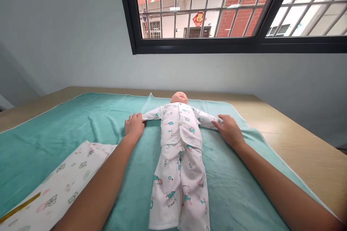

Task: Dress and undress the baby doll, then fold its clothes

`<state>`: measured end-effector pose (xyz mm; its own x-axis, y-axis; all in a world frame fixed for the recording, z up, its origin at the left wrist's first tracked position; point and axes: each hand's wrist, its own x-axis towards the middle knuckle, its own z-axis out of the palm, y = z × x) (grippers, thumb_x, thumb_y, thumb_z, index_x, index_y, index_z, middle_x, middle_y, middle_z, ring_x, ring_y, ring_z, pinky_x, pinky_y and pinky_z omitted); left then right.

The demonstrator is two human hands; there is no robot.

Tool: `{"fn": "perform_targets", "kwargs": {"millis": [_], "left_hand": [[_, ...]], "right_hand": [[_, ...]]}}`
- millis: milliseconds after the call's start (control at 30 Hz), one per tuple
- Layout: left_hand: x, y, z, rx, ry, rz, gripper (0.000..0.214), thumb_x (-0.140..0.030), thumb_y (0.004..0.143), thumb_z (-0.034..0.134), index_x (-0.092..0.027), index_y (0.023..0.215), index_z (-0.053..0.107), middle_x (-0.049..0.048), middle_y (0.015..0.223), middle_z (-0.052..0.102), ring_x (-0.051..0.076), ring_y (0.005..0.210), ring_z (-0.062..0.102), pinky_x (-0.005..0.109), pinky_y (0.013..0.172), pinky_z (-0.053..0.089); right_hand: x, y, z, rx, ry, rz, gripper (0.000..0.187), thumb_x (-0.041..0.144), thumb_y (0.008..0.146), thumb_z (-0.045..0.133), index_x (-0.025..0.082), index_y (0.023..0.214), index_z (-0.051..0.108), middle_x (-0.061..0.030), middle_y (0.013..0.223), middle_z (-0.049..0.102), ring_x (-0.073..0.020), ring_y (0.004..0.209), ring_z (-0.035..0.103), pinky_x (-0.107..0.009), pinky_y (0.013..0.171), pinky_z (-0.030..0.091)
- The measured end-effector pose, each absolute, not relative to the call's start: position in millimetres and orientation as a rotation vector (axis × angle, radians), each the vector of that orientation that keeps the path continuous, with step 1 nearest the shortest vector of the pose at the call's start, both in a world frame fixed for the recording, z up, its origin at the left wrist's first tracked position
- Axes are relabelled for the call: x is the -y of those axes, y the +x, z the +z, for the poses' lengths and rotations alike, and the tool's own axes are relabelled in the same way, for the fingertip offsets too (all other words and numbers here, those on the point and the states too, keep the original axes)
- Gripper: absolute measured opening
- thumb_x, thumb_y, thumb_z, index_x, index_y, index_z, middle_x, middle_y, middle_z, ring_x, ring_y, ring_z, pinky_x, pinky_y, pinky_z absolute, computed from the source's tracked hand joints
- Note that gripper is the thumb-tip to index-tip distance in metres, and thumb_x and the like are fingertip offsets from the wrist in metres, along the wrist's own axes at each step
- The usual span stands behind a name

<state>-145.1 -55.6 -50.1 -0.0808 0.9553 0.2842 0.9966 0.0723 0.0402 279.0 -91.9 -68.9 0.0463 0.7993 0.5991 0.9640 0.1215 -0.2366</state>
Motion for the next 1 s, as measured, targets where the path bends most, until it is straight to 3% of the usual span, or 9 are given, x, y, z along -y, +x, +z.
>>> {"fn": "perform_targets", "kwargs": {"millis": [67,167,267,367,467,533,633,800,1000], "left_hand": [[57.2,-145.1,-49.7,2.211,-1.932,-0.411,0.028,-0.025,0.092,0.041,-0.017,0.113,0.058,0.0176,0.116,0.061,0.034,0.112,0.053,0.043,0.087,0.043],[57.5,-150.0,-49.6,2.384,-1.89,-0.615,0.035,-0.03,0.087,0.049,-0.018,0.12,0.058,0.0189,0.125,0.057,0.036,0.118,0.051,0.045,0.09,0.043],[58.5,-160.1,-50.2,2.63,-1.786,-1.007,0.047,-0.032,0.081,0.057,-0.019,0.126,0.054,0.0171,0.134,0.054,0.032,0.121,0.053,0.039,0.095,0.044],[61.6,-168.4,-50.0,2.73,-1.655,-1.197,0.046,-0.037,0.085,0.052,-0.017,0.126,0.053,0.017,0.127,0.061,0.032,0.117,0.058,0.039,0.094,0.045],[63.5,-171.6,-49.2,2.782,-1.616,-1.168,0.043,-0.049,0.088,0.048,-0.017,0.115,0.057,0.0186,0.112,0.068,0.037,0.108,0.062,0.044,0.088,0.046],[63.0,-172.2,-49.3,2.8,-1.616,-1.197,0.038,-0.052,0.085,0.052,-0.018,0.097,0.062,0.0176,0.101,0.07,0.038,0.103,0.063,0.045,0.085,0.046],[61.2,-171.7,-51.4,2.75,-1.624,-1.541,0.026,-0.045,0.077,0.065,-0.02,0.073,0.06,0.01,0.079,0.068,0.033,0.088,0.064,0.042,0.079,0.046],[59.7,-165.8,-53.5,2.567,-1.527,-2.073,0.017,-0.028,0.077,0.063,-0.019,0.091,0.058,-0.0005,0.078,0.062,0.016,0.073,0.061,0.027,0.069,0.049],[57.7,-163.0,-48.7,2.414,-1.248,-2.394,0.016,-0.025,0.084,0.053,-0.019,0.099,0.052,-0.0014,0.084,0.056,0.012,0.069,0.057,0.025,0.065,0.051]], "right_hand": [[96.1,293.5,-68.1,1.61,-1.703,-0.313,0.042,0.055,0.092,0.045,0.018,0.1,0.062,-0.014,0.105,0.065,-0.0279,0.098,0.058,-0.037,0.082,0.043],[104.7,313.6,-64.2,1.468,-1.869,-0.173,0.044,0.061,0.089,0.043,0.022,0.079,0.061,-0.0095,0.085,0.067,-0.0247,0.077,0.058,-0.035,0.069,0.041],[111.2,325.2,-59.6,1.427,-2.069,0.073,0.054,0.065,0.089,0.038,0.023,0.062,0.059,-0.0064,0.065,0.065,-0.0218,0.06,0.054,-0.033,0.059,0.036],[113.5,326.1,-55.8,1.451,-2.138,0.129,0.057,0.067,0.086,0.04,0.023,0.054,0.06,-0.0064,0.06,0.064,-0.0211,0.055,0.053,-0.033,0.056,0.033],[114.0,323.4,-55.1,1.464,-2.036,0.201,0.047,0.063,0.081,0.05,0.023,0.059,0.063,-0.0041,0.064,0.066,-0.0215,0.061,0.056,-0.033,0.057,0.036],[114.0,322.5,-56.9,1.39,-1.921,0.268,0.039,0.059,0.079,0.057,0.023,0.065,0.066,-0.0029,0.067,0.067,-0.0212,0.065,0.058,-0.032,0.059,0.039],[111.9,320.9,-61.6,1.134,-1.711,0.412,0.036,0.057,0.075,0.064,0.021,0.074,0.067,-0.0032,0.068,0.065,-0.0198,0.064,0.057,-0.032,0.058,0.044],[105.7,311.6,-65.7,0.891,-1.427,0.644,0.039,0.058,0.07,0.07,0.021,0.079,0.062,-0.002,0.067,0.062,-0.0184,0.061,0.058,-0.033,0.06,0.051],[106.0,309.9,-63.6,1.221,-1.634,0.377,0.035,0.052,0.07,0.068,0.021,0.086,0.062,-0.0056,0.081,0.067,-0.0217,0.074,0.061,-0.035,0.069,0.049]]}}
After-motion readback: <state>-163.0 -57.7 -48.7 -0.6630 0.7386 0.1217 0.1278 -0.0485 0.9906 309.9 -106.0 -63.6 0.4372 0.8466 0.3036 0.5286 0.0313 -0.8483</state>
